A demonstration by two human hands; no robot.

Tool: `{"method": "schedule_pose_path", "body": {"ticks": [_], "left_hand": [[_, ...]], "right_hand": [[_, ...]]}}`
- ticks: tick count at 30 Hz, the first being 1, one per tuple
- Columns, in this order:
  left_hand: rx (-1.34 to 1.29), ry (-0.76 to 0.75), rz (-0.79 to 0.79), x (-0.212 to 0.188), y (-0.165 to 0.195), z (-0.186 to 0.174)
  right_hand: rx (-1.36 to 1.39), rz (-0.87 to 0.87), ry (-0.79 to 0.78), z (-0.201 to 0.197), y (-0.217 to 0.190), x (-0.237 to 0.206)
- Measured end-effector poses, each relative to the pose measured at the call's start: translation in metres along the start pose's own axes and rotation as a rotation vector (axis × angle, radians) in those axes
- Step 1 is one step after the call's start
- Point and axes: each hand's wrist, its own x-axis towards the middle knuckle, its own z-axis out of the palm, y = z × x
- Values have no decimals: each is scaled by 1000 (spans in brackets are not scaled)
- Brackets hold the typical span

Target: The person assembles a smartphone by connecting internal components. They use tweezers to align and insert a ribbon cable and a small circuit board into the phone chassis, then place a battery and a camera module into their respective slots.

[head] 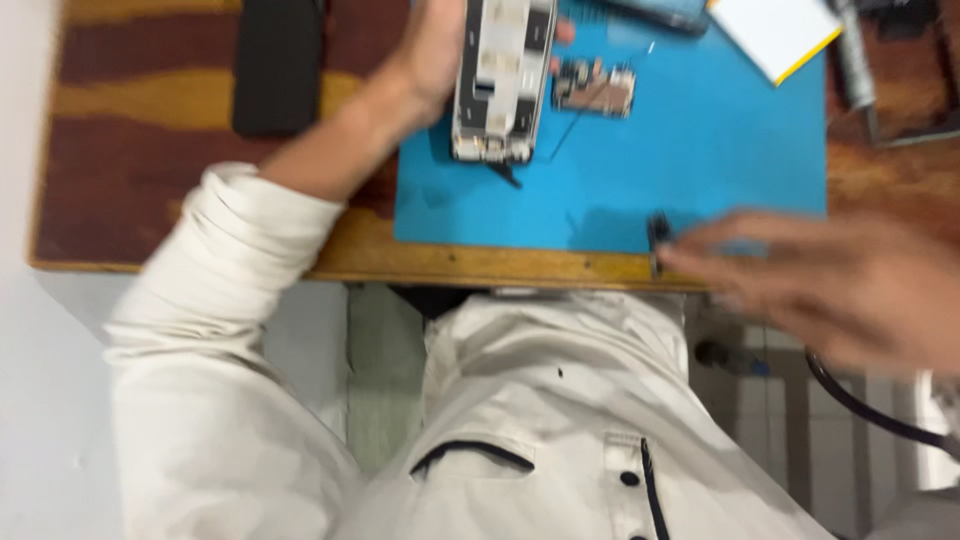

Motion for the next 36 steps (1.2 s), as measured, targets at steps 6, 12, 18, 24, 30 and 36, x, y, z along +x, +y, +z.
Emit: {"method": "schedule_pose_path", "body": {"ticks": [6,12,18,24,30,36], "left_hand": [[3,58,87,-5,14,22],[-64,30,105,-7,32,35],[-84,34,98,-8,32,39],[-71,45,93,-7,34,39],[-210,8,189,-8,45,29],[-197,35,221,-12,53,17]], "right_hand": [[-46,29,253,-39,60,89],[97,-10,259,-41,69,129],[60,-71,397,-34,69,122],[-219,-29,565,-37,74,114],[-198,-31,534,-36,72,113],[-278,129,381,-32,59,114]]}}
